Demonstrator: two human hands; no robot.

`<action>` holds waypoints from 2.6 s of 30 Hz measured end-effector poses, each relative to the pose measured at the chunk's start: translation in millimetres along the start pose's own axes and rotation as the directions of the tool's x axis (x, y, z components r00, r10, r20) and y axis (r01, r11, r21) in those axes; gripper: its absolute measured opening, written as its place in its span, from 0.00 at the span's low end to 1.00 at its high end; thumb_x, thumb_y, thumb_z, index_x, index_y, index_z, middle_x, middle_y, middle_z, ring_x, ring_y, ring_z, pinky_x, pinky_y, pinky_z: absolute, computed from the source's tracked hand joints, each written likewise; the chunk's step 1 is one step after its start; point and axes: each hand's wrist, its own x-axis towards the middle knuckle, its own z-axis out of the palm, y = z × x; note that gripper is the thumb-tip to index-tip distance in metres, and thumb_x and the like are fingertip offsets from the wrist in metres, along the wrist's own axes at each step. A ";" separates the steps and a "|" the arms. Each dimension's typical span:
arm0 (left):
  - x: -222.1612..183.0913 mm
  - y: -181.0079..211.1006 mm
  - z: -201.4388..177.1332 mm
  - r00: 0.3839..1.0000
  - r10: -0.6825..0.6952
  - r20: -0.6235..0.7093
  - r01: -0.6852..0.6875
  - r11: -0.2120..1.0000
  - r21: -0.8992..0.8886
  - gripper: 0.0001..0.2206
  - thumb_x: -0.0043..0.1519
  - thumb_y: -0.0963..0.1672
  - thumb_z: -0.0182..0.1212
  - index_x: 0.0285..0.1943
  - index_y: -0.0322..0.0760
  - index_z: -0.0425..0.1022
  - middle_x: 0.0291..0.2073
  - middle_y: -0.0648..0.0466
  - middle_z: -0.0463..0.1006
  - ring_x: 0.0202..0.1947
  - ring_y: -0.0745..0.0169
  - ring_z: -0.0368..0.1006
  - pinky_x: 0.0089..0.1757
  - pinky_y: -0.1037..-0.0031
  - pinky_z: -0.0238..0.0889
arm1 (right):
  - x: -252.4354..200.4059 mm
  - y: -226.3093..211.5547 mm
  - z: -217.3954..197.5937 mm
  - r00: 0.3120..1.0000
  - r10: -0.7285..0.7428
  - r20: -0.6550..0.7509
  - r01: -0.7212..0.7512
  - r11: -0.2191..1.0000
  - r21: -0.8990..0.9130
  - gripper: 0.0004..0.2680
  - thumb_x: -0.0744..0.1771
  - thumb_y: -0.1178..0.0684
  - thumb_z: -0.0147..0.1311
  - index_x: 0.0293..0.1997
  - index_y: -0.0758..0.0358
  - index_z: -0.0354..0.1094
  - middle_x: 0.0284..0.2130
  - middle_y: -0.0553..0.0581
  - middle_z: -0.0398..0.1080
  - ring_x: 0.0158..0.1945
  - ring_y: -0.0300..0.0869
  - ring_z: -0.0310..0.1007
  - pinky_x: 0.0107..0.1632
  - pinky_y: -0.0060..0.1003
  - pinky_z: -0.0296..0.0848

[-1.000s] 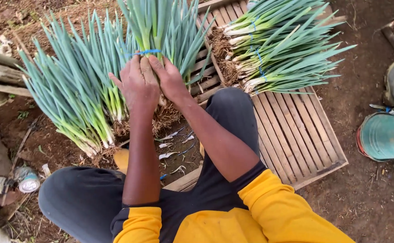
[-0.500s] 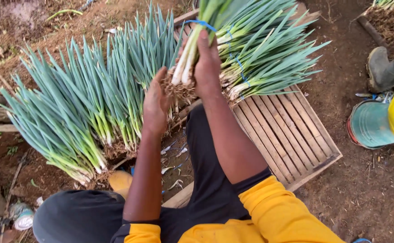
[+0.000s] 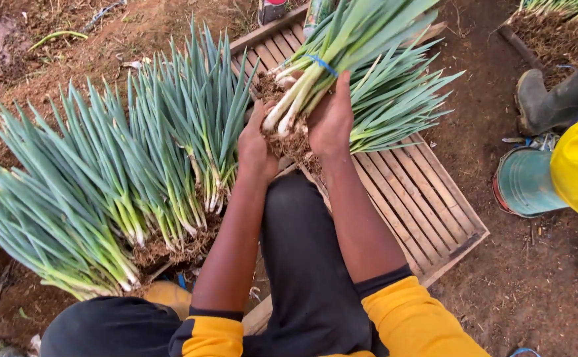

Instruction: The person is gathering green onions into bunches and tying them securely with blue plastic string in an agricultural setting.

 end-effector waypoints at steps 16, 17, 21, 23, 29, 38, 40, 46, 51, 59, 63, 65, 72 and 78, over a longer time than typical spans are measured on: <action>82.6 -7.8 -26.3 0.969 -0.243 -0.039 0.236 0.872 0.429 0.41 0.62 0.64 0.43 0.76 0.38 0.57 0.74 0.31 0.52 0.70 0.26 0.56 0.62 0.35 0.55 | 41.8 46.2 -92.9 0.916 0.044 -0.398 -0.212 0.897 -0.387 0.43 0.67 0.40 0.64 0.76 0.75 0.22 0.74 0.83 0.20 0.77 0.67 0.12 0.71 0.72 0.18; 92.7 -17.5 -41.4 0.961 -0.272 -0.052 0.268 0.862 0.430 0.40 0.64 0.64 0.40 0.78 0.38 0.51 0.75 0.32 0.47 0.71 0.27 0.52 0.62 0.33 0.54 | 46.1 46.7 -97.2 0.901 0.034 -0.433 -0.230 0.884 -0.408 0.42 0.68 0.40 0.62 0.76 0.74 0.23 0.73 0.83 0.20 0.77 0.67 0.12 0.71 0.71 0.16; 101.9 -40.8 -75.1 0.949 -0.306 -0.072 0.309 0.867 0.392 0.48 0.62 0.65 0.43 0.82 0.35 0.34 0.78 0.34 0.38 0.73 0.28 0.48 0.60 0.29 0.51 | 100.8 95.7 -189.5 0.783 -0.137 -0.607 -0.110 0.929 -0.352 0.30 0.68 0.43 0.63 0.71 0.71 0.48 0.65 0.78 0.52 0.70 0.65 0.54 0.68 0.64 0.57; 103.6 -31.5 -80.4 0.955 -0.292 -0.047 0.285 0.868 0.407 0.45 0.65 0.63 0.42 0.81 0.32 0.34 0.77 0.32 0.40 0.73 0.29 0.49 0.63 0.33 0.51 | 114.7 93.4 -179.0 0.784 -0.102 -0.612 -0.214 0.881 -0.422 0.33 0.69 0.41 0.62 0.74 0.70 0.40 0.69 0.78 0.45 0.74 0.63 0.46 0.71 0.65 0.52; 101.5 -34.0 -92.0 0.949 -0.313 -0.041 0.300 0.852 0.429 0.42 0.68 0.59 0.44 0.80 0.28 0.35 0.75 0.28 0.44 0.72 0.29 0.53 0.65 0.38 0.50 | 124.4 104.6 -210.5 0.738 -0.095 -0.668 -0.488 0.608 -0.626 0.40 0.69 0.36 0.63 0.78 0.71 0.30 0.74 0.78 0.34 0.78 0.66 0.34 0.74 0.69 0.43; 110.5 -51.2 -139.2 0.956 -0.272 -0.114 0.294 0.871 0.393 0.40 0.68 0.57 0.52 0.79 0.29 0.41 0.73 0.32 0.53 0.70 0.34 0.59 0.64 0.44 0.55 | 120.4 93.0 -197.3 0.754 -0.058 -0.655 -0.553 0.483 -0.679 0.42 0.67 0.33 0.65 0.78 0.68 0.31 0.72 0.77 0.44 0.75 0.66 0.47 0.71 0.66 0.58; 119.4 -60.3 -164.9 0.957 -0.261 -0.130 0.291 0.877 0.382 0.38 0.68 0.56 0.53 0.79 0.31 0.43 0.72 0.33 0.56 0.69 0.35 0.61 0.63 0.45 0.58 | 110.2 93.9 -198.0 0.782 -0.028 -0.623 -0.540 0.468 -0.699 0.40 0.68 0.35 0.63 0.78 0.68 0.31 0.71 0.79 0.44 0.74 0.69 0.48 0.69 0.69 0.59; 110.0 -61.5 -224.0 0.976 0.195 -0.100 0.036 0.307 0.951 0.10 0.65 0.56 0.60 0.43 0.60 0.84 0.38 0.60 0.84 0.46 0.56 0.79 0.50 0.65 0.71 | 65.2 92.6 -194.4 0.818 -0.193 -0.542 -0.473 0.311 -0.824 0.23 0.66 0.44 0.55 0.69 0.55 0.60 0.53 0.59 0.75 0.60 0.54 0.74 0.64 0.54 0.68; 51.9 -18.5 -237.6 0.793 0.607 -0.051 -0.236 0.384 0.892 0.03 0.62 0.44 0.70 0.42 0.43 0.86 0.31 0.47 0.84 0.36 0.58 0.80 0.43 0.66 0.73 | 23.6 28.7 -51.2 0.992 -0.060 -0.114 -0.059 0.577 -0.815 0.08 0.68 0.49 0.56 0.38 0.60 0.79 0.12 0.58 0.67 0.12 0.40 0.69 0.20 0.27 0.67; 13.6 62.9 -376.1 0.369 0.845 -0.388 -0.120 0.457 0.881 0.08 0.65 0.41 0.59 0.46 0.42 0.84 0.28 0.60 0.86 0.21 0.77 0.70 0.23 0.84 0.62 | -26.2 18.3 112.7 0.955 0.085 0.283 0.161 0.655 -0.738 0.07 0.68 0.56 0.52 0.31 0.64 0.70 0.20 0.55 0.72 0.19 0.35 0.67 0.26 0.27 0.65; -32.1 27.1 -396.6 0.258 0.897 -0.359 -0.003 0.372 0.928 0.06 0.66 0.45 0.58 0.43 0.51 0.82 0.32 0.59 0.84 0.36 0.64 0.81 0.43 0.71 0.73 | -89.4 37.2 106.9 0.932 0.136 0.335 0.159 0.679 -0.717 0.12 0.67 0.55 0.53 0.20 0.62 0.64 0.15 0.54 0.67 0.20 0.35 0.65 0.29 0.29 0.61; -45.4 4.9 -411.0 0.316 0.859 -0.403 0.076 0.400 0.913 0.05 0.66 0.46 0.59 0.43 0.52 0.82 0.34 0.60 0.83 0.38 0.61 0.81 0.43 0.67 0.73 | -93.0 38.8 116.9 0.918 0.112 0.381 0.210 0.676 -0.706 0.12 0.67 0.55 0.53 0.21 0.62 0.64 0.16 0.54 0.68 0.20 0.36 0.65 0.29 0.30 0.62; -62.2 -106.2 -459.0 0.797 0.268 -0.541 0.524 0.138 0.841 0.16 0.59 0.53 0.63 0.56 0.62 0.78 0.48 0.57 0.82 0.54 0.47 0.77 0.53 0.53 0.71 | -122.3 41.7 120.6 0.870 0.158 0.468 0.281 0.621 -0.732 0.11 0.69 0.54 0.52 0.24 0.62 0.65 0.19 0.55 0.69 0.22 0.38 0.65 0.30 0.34 0.64; -53.3 -163.9 -475.7 0.915 0.158 -0.370 0.397 -0.205 0.895 0.12 0.60 0.49 0.65 0.52 0.52 0.80 0.47 0.49 0.78 0.54 0.45 0.75 0.51 0.55 0.72 | -128.2 42.2 106.4 0.826 0.195 0.528 0.341 0.574 -0.745 0.10 0.70 0.53 0.51 0.28 0.62 0.66 0.21 0.55 0.70 0.23 0.39 0.66 0.30 0.38 0.65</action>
